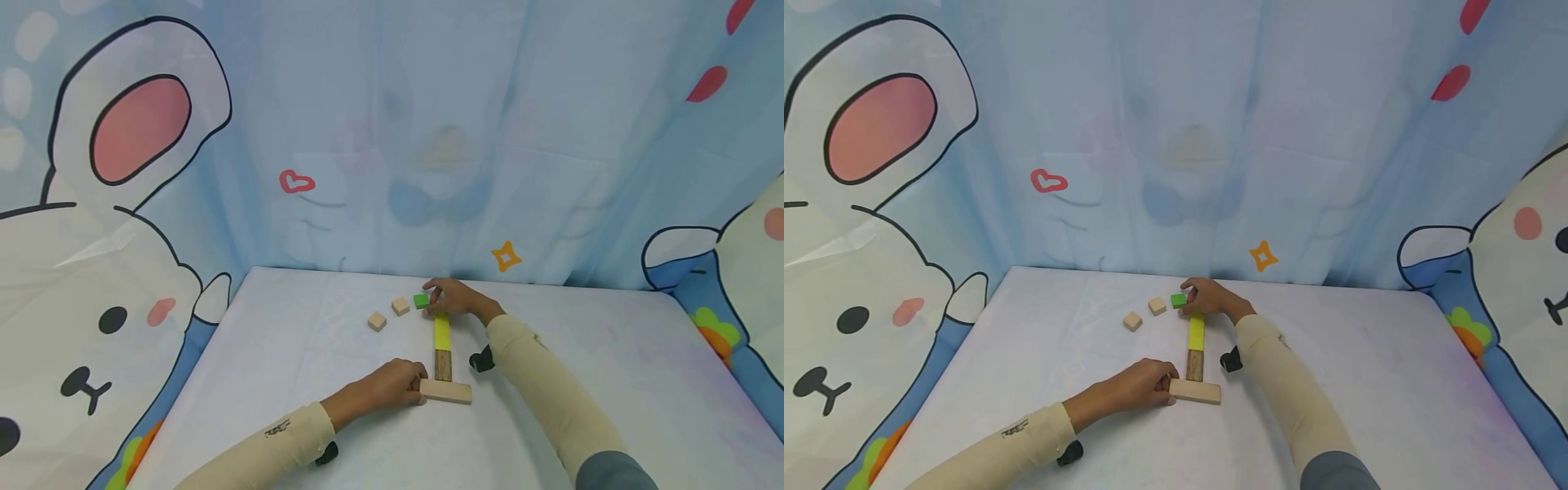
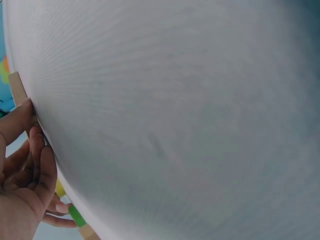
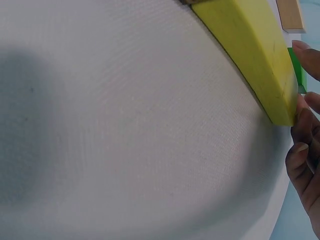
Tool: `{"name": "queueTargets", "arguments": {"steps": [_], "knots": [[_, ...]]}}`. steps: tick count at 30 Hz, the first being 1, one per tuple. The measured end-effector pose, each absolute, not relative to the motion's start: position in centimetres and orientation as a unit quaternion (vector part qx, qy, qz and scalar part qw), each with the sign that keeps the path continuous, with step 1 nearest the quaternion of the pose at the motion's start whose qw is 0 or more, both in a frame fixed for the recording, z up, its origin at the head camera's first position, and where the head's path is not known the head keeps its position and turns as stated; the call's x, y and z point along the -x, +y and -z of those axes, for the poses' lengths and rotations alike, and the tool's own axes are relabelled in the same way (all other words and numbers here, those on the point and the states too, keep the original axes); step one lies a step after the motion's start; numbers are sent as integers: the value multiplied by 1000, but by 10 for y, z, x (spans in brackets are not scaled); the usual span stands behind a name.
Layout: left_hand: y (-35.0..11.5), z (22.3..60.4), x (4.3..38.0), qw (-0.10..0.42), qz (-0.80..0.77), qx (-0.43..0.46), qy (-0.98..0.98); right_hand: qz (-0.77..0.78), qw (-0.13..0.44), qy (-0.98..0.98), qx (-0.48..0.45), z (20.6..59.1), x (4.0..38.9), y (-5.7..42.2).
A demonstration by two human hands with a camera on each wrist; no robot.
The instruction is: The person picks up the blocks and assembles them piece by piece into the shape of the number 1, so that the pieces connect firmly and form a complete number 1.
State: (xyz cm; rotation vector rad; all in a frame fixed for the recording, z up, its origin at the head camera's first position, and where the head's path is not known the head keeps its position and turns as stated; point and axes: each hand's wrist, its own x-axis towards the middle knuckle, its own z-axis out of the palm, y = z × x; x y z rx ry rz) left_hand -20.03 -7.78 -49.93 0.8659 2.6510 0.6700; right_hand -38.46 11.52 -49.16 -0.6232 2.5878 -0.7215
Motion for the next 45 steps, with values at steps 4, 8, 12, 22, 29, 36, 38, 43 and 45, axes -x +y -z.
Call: {"name": "queueTargets", "arguments": {"steps": [4,8,12,22,29,36,38,43,45], "knots": [[-78,499,199,135,-231,-296,917,260,190,921,220,492,385,115],[-78,498,199,134,-230,-297,917,260,187,920,224,493,386,115],[-78,499,200,134,-232,-297,917,261,183,919,234,494,387,114],[-79,504,200,142,-260,-288,911,282,175,912,242,497,388,113],[-81,505,202,168,-293,-265,903,287,169,906,260,495,386,113],[-82,505,204,175,-304,-260,900,283,161,909,262,496,387,113],[-82,505,205,175,-304,-261,899,280,169,911,250,496,388,113],[-83,504,205,183,-313,-258,895,278,169,913,246,495,388,113],[-83,504,205,187,-317,-256,894,281,168,912,246,495,387,113]]}}
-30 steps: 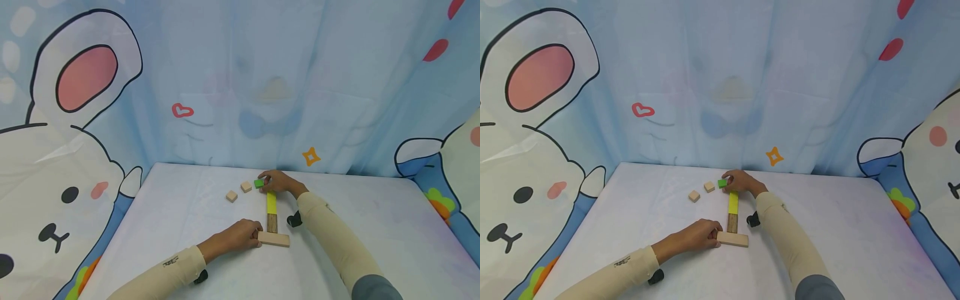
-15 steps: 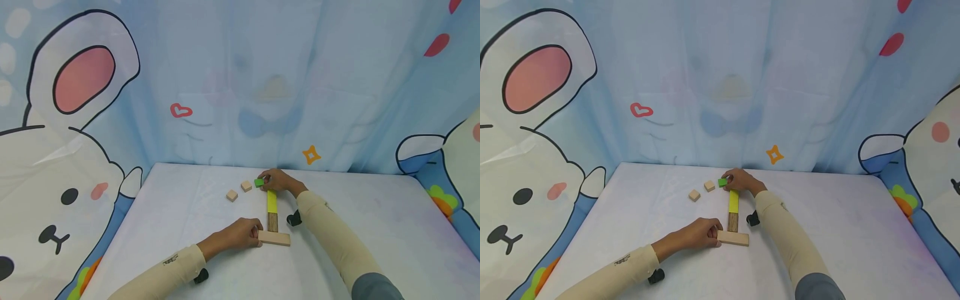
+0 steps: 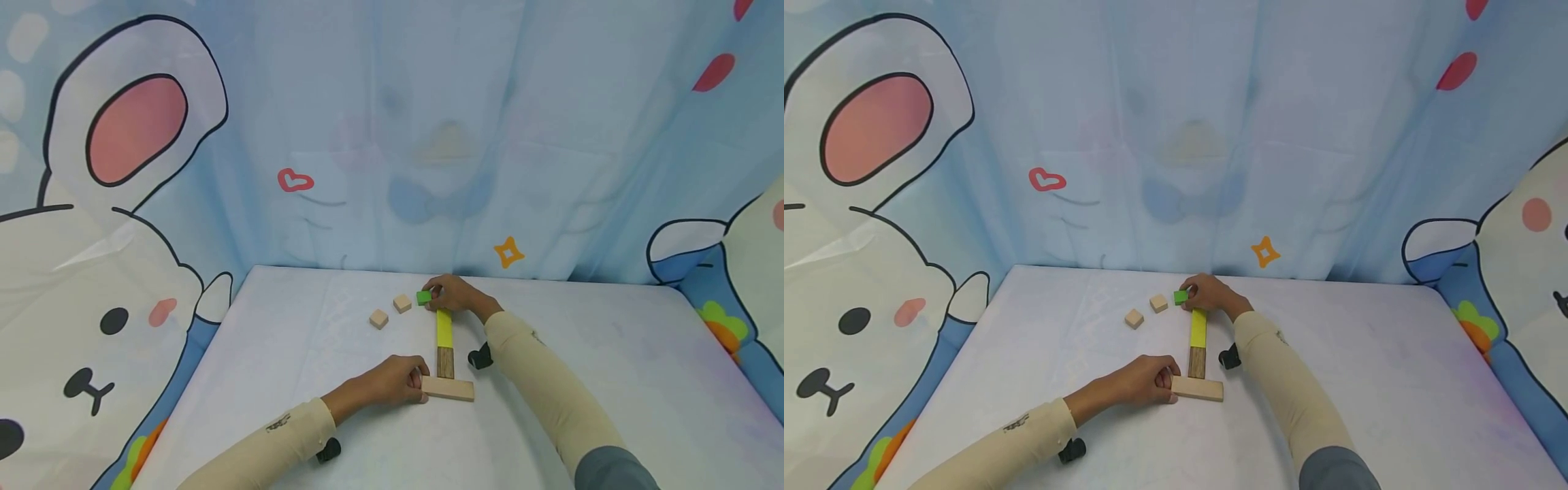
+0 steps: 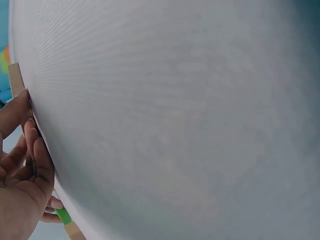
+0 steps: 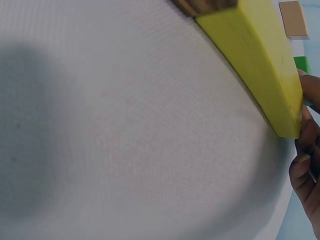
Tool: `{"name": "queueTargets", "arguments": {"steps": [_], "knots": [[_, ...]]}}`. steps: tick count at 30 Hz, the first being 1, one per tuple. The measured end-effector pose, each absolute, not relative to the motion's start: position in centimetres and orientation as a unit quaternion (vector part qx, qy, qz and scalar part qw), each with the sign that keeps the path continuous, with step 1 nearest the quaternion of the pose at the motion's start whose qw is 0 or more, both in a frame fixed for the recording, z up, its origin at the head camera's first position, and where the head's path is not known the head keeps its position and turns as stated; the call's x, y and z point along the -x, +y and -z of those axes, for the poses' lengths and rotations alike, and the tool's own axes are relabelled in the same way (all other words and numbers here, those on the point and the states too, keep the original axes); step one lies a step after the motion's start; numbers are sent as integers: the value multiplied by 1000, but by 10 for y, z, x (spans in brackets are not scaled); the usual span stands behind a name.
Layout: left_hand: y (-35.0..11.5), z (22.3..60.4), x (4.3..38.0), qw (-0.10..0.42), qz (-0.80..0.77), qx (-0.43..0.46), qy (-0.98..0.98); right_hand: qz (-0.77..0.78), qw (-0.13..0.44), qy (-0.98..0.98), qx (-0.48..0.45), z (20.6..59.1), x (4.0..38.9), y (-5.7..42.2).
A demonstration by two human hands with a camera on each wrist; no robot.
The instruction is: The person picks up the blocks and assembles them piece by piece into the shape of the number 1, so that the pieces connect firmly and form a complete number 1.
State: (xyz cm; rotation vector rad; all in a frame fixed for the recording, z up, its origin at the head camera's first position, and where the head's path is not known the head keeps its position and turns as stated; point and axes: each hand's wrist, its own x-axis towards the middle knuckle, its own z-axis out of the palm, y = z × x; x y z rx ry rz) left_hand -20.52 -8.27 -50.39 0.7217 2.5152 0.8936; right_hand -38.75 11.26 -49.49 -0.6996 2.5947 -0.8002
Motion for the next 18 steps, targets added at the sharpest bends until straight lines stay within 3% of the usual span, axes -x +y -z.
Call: {"name": "queueTargets", "arguments": {"steps": [18], "knots": [[-83,505,208,195,-318,-254,892,281,129,917,252,485,384,129]]}}
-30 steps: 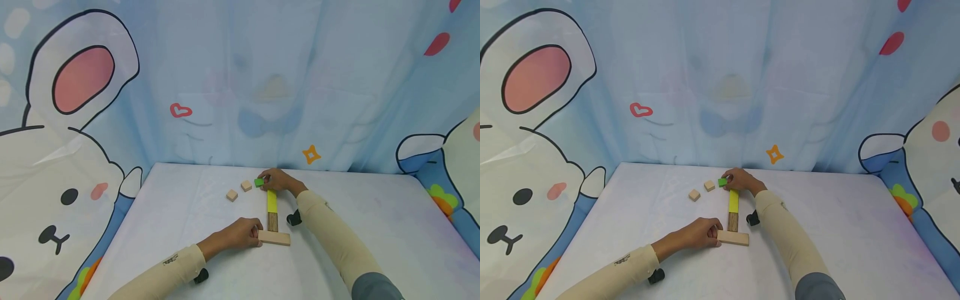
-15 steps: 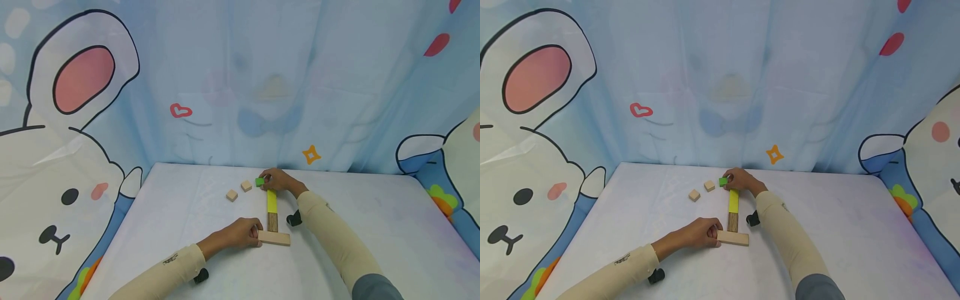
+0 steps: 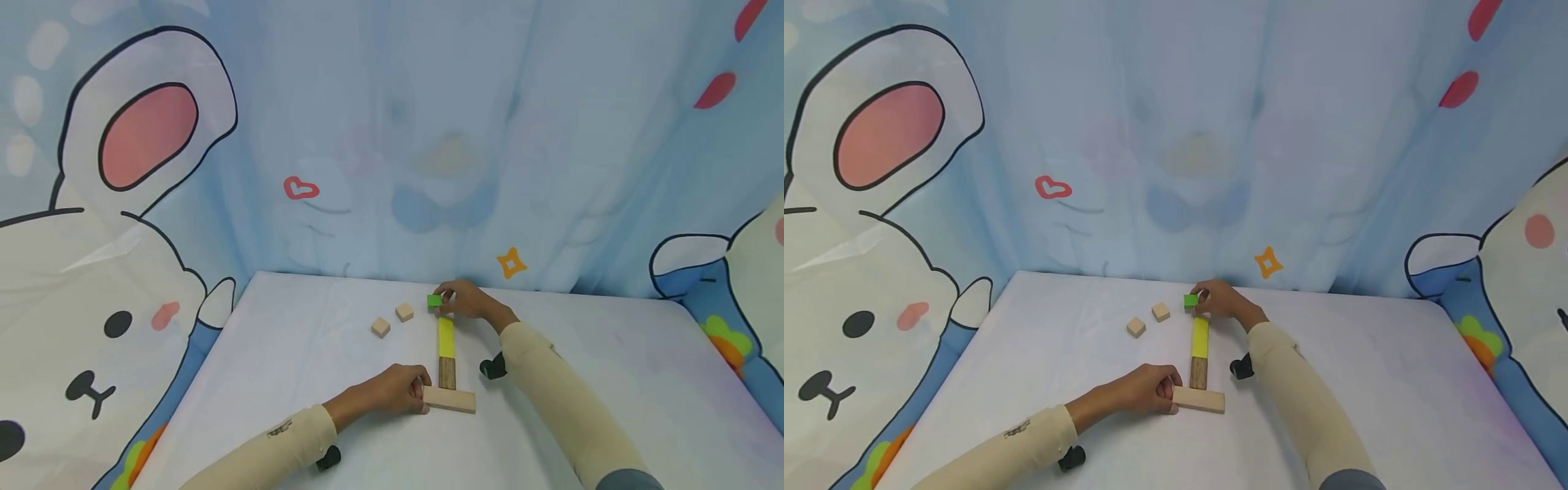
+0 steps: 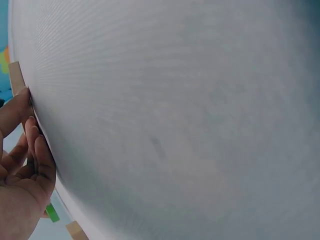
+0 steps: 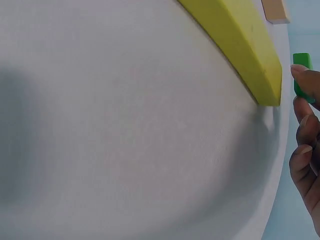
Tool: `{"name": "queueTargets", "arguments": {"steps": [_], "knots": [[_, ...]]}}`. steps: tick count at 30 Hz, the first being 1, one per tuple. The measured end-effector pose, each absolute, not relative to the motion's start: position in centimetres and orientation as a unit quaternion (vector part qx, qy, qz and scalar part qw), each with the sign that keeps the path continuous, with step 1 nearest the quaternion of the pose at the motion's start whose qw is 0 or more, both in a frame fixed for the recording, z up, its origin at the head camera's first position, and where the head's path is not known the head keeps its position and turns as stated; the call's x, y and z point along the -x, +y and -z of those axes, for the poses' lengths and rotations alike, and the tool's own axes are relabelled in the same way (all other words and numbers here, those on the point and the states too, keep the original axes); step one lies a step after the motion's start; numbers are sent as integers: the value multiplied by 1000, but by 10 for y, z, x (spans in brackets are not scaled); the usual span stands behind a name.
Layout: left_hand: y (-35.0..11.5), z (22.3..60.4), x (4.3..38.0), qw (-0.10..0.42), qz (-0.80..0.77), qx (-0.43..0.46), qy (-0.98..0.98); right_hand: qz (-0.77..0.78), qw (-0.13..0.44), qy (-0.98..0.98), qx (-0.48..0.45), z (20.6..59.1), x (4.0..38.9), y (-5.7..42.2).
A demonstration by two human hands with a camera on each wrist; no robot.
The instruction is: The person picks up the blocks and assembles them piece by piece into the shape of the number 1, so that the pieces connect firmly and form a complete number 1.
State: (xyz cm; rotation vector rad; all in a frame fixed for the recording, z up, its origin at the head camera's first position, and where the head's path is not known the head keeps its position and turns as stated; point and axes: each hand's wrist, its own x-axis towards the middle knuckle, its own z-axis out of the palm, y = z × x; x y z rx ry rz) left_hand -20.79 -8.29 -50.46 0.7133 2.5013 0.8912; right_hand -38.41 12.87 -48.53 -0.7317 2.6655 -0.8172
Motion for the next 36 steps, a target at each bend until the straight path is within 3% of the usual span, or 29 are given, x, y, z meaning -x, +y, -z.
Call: {"name": "queueTargets", "arguments": {"steps": [9,36], "knots": [[-81,506,207,195,-311,-244,898,294,125,902,290,482,380,143],[-81,503,205,189,-313,-251,896,279,141,916,251,480,375,165]]}}
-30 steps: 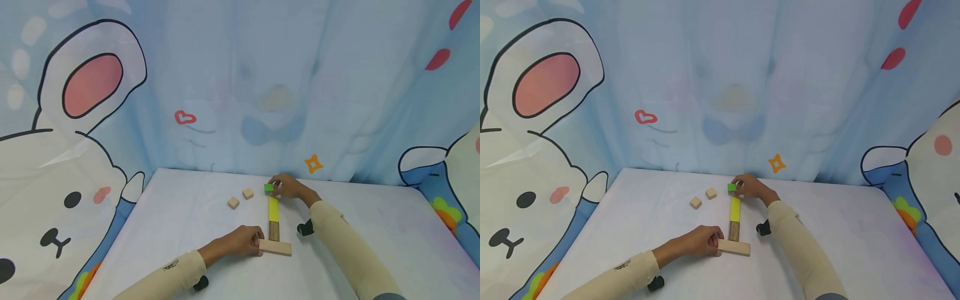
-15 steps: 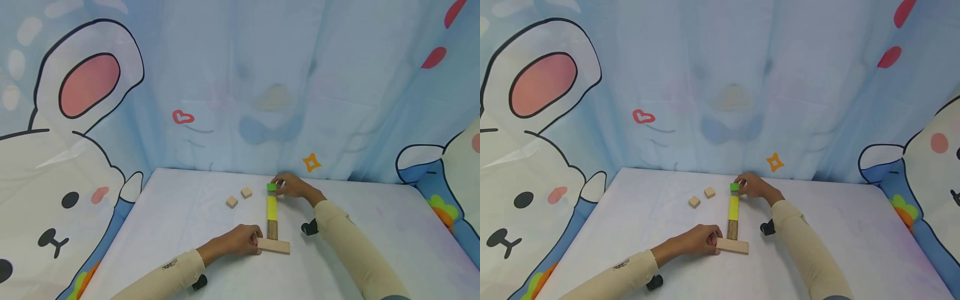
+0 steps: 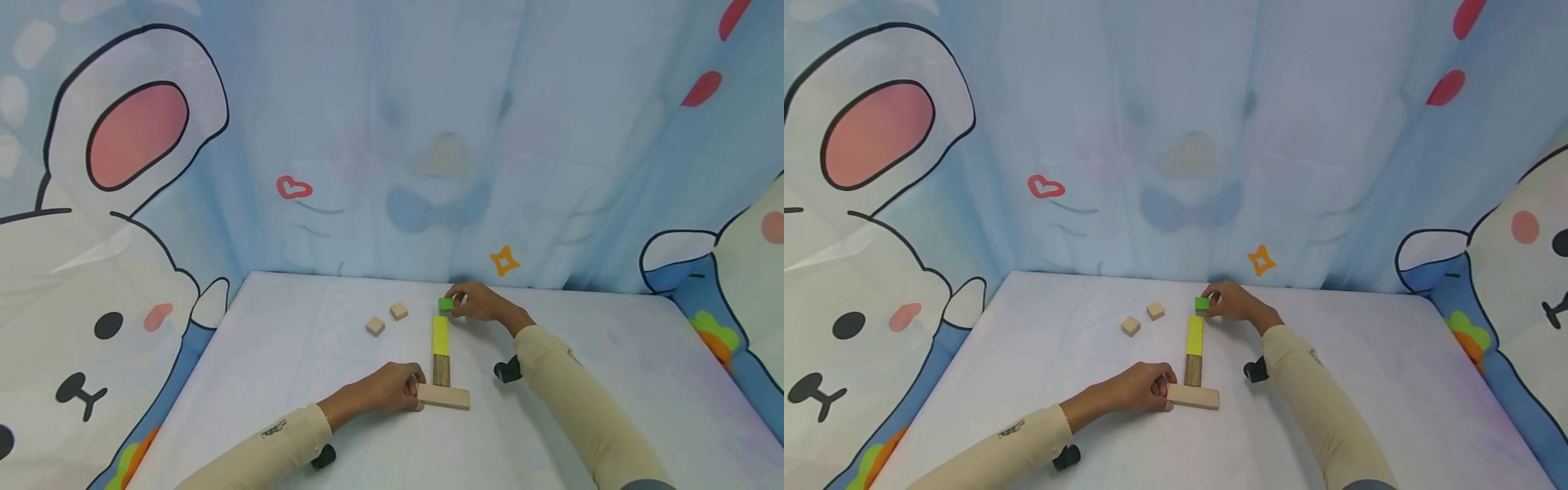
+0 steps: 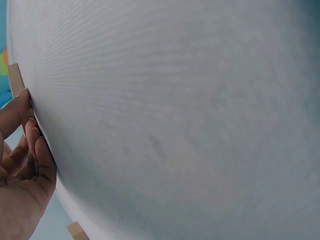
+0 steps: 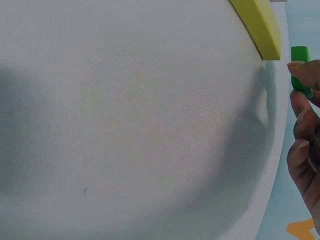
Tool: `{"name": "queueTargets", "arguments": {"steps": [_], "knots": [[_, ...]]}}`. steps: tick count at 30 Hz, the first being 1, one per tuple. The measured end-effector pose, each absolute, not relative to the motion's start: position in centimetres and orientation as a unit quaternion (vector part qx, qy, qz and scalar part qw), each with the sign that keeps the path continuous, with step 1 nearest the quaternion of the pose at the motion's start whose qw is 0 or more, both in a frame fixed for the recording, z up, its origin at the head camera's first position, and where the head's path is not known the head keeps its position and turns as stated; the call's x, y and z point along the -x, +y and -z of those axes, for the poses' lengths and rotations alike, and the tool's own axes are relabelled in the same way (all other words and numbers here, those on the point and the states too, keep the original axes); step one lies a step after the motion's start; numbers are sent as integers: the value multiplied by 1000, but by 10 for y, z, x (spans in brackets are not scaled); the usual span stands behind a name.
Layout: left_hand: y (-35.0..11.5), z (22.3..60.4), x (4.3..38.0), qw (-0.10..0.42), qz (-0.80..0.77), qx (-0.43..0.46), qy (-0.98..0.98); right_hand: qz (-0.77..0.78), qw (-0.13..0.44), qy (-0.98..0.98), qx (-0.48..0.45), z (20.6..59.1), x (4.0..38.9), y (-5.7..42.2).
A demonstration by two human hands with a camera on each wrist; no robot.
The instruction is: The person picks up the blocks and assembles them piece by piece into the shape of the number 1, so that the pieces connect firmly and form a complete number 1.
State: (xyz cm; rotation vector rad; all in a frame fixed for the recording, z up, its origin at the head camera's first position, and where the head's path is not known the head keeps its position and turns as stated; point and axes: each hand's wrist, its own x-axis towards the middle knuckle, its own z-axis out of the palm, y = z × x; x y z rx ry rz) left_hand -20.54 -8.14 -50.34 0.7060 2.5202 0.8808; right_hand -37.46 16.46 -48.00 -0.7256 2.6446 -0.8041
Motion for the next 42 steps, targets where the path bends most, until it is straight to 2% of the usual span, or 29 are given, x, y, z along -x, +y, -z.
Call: {"name": "queueTargets", "arguments": {"steps": [42], "knots": [[-82,500,203,201,-336,-246,887,278,154,915,247,484,376,174]]}}
